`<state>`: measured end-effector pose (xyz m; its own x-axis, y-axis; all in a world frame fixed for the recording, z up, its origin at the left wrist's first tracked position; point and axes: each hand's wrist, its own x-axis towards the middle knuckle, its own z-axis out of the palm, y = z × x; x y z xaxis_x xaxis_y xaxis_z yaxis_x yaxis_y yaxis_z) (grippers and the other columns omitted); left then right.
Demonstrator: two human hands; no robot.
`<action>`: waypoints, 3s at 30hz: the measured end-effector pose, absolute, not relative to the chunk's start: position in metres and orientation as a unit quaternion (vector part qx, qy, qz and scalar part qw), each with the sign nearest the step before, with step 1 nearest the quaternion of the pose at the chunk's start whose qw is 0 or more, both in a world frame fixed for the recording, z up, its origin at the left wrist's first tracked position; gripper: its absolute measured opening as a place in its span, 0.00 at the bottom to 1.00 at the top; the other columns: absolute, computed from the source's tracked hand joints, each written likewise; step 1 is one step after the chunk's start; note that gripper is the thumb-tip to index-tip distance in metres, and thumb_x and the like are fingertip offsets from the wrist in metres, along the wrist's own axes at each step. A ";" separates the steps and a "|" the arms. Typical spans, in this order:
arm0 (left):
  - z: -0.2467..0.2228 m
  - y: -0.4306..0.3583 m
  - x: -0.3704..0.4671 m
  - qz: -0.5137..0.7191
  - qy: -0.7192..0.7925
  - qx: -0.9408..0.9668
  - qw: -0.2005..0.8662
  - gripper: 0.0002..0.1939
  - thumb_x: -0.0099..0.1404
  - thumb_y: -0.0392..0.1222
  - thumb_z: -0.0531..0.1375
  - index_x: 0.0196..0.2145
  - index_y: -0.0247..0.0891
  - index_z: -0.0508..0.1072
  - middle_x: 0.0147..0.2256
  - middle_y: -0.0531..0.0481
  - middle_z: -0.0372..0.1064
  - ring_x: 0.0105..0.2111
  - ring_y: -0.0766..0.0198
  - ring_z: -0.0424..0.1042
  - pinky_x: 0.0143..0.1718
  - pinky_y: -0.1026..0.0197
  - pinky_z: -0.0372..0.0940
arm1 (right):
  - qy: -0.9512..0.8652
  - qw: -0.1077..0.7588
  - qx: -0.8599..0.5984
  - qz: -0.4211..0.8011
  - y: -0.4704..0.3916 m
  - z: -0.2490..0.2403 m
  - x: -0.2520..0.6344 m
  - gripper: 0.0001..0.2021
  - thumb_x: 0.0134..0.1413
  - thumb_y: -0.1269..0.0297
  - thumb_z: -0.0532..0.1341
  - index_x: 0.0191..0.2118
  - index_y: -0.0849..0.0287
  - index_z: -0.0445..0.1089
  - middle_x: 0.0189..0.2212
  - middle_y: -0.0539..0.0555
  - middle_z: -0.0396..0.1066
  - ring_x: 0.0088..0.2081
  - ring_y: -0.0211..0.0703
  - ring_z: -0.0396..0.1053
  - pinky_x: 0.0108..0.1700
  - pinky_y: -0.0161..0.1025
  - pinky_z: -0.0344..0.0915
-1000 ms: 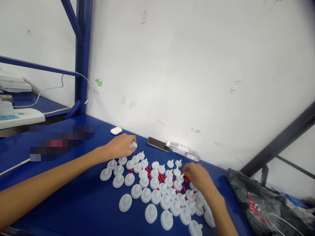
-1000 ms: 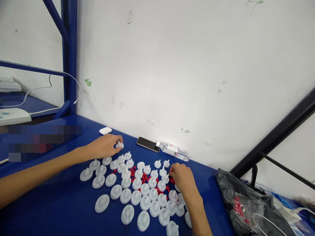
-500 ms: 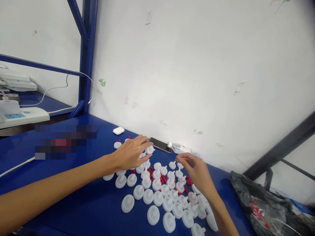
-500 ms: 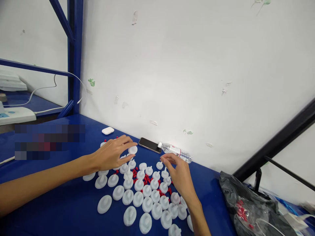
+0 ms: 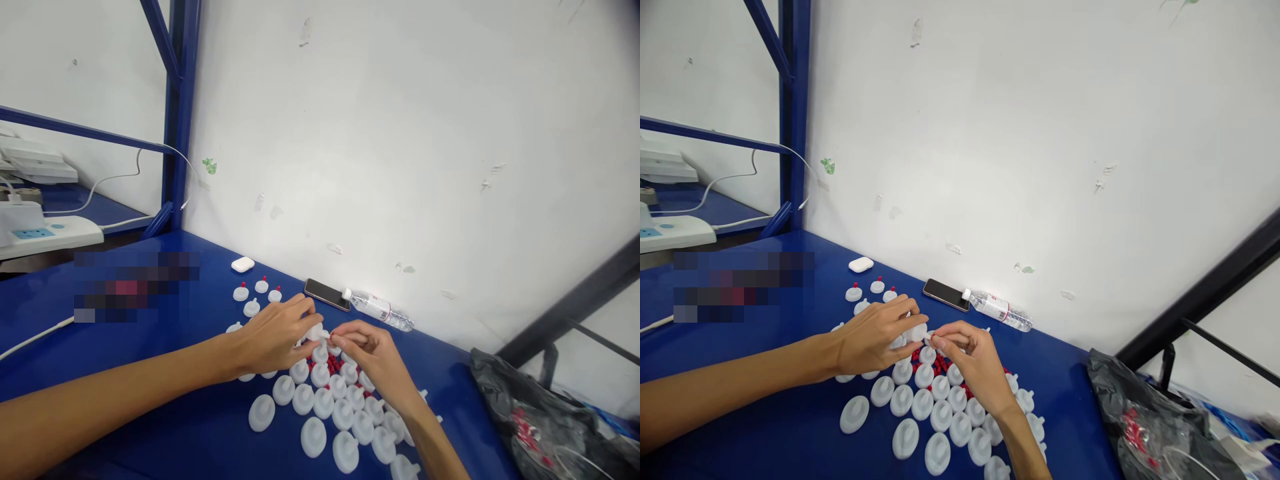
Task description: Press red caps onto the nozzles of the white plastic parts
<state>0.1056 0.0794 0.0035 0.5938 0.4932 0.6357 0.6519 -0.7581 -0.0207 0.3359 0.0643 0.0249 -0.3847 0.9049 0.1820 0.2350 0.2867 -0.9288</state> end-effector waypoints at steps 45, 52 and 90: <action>0.003 0.075 0.104 -0.407 -0.203 -0.882 0.124 0.21 0.75 0.51 0.56 0.59 0.37 0.66 0.41 0.48 0.72 0.34 0.64 0.72 0.26 0.64 0.63 | -0.600 0.370 -0.279 0.653 0.059 0.022 0.341 0.19 0.62 0.55 0.67 0.56 0.54 0.75 0.48 0.58 0.78 0.47 0.52 0.77 0.54 0.49 0.69; -0.001 0.073 0.104 -0.411 -0.200 -0.877 0.144 0.22 0.75 0.56 0.54 0.59 0.41 0.65 0.42 0.49 0.67 0.30 0.69 0.69 0.19 0.67 0.59 | -0.633 0.338 -0.240 0.653 0.052 0.029 0.333 0.18 0.65 0.57 0.63 0.58 0.53 0.74 0.54 0.59 0.75 0.54 0.55 0.71 0.59 0.52 0.64; 0.029 0.116 0.059 -0.414 -0.343 -0.814 0.221 0.16 0.73 0.51 0.57 0.50 0.38 0.74 0.44 0.43 0.72 0.40 0.59 0.74 0.34 0.62 0.69 | -0.666 0.467 -0.447 0.372 0.063 0.033 0.340 0.22 0.67 0.43 0.57 0.51 0.54 0.73 0.48 0.59 0.79 0.46 0.53 0.79 0.51 0.47 0.72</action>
<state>0.0588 0.1165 0.0294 0.4216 0.3753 0.8255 0.7408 -0.6675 -0.0749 0.3396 0.0629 0.0330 -0.1641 0.9430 0.2895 0.2473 0.3234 -0.9134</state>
